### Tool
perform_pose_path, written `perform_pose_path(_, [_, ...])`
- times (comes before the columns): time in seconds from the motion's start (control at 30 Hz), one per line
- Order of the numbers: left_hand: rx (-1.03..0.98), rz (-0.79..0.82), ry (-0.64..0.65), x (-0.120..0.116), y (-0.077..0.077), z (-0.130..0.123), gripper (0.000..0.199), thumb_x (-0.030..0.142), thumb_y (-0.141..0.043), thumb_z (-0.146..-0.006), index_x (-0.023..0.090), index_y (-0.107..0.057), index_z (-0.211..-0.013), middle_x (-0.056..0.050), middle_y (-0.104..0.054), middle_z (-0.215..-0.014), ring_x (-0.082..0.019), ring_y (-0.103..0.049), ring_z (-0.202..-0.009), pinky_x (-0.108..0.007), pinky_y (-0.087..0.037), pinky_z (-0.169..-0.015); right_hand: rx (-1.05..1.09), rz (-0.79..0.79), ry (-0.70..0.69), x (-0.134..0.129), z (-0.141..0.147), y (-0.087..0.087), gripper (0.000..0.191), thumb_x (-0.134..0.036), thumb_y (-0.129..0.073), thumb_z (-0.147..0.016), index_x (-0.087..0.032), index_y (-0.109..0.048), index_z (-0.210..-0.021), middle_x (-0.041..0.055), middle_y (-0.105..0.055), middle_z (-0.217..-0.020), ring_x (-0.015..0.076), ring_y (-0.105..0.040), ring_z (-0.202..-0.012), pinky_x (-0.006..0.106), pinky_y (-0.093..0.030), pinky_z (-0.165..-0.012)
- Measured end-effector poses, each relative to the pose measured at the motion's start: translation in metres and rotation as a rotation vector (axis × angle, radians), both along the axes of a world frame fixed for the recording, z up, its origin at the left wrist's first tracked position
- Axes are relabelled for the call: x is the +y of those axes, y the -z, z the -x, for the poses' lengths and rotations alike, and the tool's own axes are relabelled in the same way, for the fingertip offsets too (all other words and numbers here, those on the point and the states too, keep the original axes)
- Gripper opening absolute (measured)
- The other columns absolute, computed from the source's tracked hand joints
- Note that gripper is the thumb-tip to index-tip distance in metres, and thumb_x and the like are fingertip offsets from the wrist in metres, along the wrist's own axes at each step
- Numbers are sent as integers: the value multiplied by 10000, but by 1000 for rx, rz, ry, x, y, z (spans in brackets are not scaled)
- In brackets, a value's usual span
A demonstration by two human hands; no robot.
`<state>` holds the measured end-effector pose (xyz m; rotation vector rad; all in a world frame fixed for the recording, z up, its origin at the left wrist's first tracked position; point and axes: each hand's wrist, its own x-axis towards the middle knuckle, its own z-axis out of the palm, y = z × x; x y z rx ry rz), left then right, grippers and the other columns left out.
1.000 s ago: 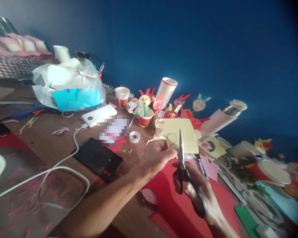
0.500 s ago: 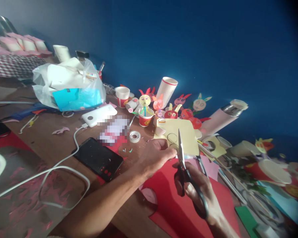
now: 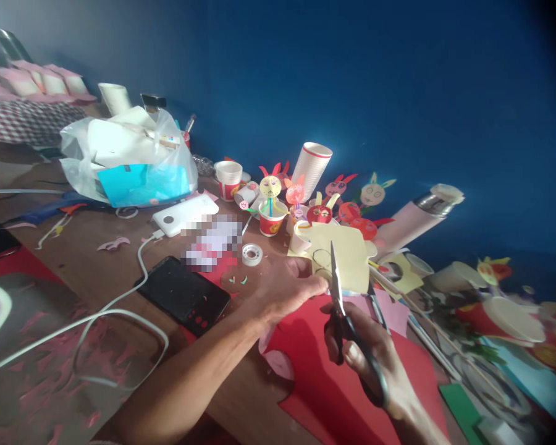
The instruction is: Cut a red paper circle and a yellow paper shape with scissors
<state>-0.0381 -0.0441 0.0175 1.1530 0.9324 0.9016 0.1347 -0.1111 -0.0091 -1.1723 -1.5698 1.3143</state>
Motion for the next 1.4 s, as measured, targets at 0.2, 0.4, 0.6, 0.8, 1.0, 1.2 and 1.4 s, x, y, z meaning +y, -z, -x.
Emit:
perform_pose_path(0.2, [2, -13, 0, 1, 5, 1, 142, 285, -585, -667, 149, -571, -630, 27, -466, -562, -75, -369, -509, -225, -241, -474, -26, -23, 7, -1, 2, -5, 474, -588, -580, -751, -206, -520, -1026, -35, -499, -598, 116, -402, -520, 231, -328, -481])
perform_pose_path(0.4, [-10, -3, 22, 2, 1, 2, 148, 284, -587, -650, 150, -546, -604, 22, -487, -565, -75, -372, -511, -230, -251, -485, -2, -26, 11, -1, 1, -4, 459, -570, -596, -747, -220, -519, -1034, -39, -511, -588, 114, -408, -507, 227, -330, -477])
perform_pose_path(0.6, [-57, 22, 59, 5, 1, 3, 116, 251, -590, -632, 138, -572, -623, 5, -527, -605, -88, -439, -567, -231, -318, -542, -19, 25, -16, 0, 0, -4, 509, -594, -590, -740, -212, -497, -1062, -40, -498, -611, 116, -401, -534, 231, -320, -492])
perform_pose_path(0.8, [-91, 27, 83, 8, 5, 4, 109, 243, -593, -632, 135, -574, -626, 18, -506, -601, -78, -416, -564, -226, -313, -551, -52, 26, -21, 1, 1, -4, 547, -619, -585, -730, -199, -489, -1067, -31, -508, -636, 126, -410, -562, 244, -342, -513])
perform_pose_path(1.0, [-111, 52, 101, 8, 3, 4, 104, 232, -591, -608, 130, -584, -626, 10, -525, -607, -79, -431, -564, -226, -323, -555, -44, 22, -3, 1, 0, -2, 535, -609, -586, -733, -198, -490, -1063, -38, -493, -606, 121, -400, -531, 245, -334, -495])
perform_pose_path(1.2, [-143, 82, 86, 8, -1, 4, 115, 228, -605, -566, 124, -581, -608, 5, -535, -592, -84, -452, -546, -235, -352, -549, -69, 15, 11, 1, 1, -5, 506, -586, -606, -726, -196, -522, -1037, -31, -505, -600, 121, -416, -516, 249, -349, -492])
perform_pose_path(1.4, [-124, 28, 125, 7, -1, 4, 188, 307, -631, -644, 128, -577, -634, -4, -551, -600, -96, -483, -551, -256, -377, -577, -30, -13, 41, 0, 0, -3, 502, -578, -605, -731, -202, -514, -1052, -33, -509, -590, 121, -414, -513, 242, -342, -480])
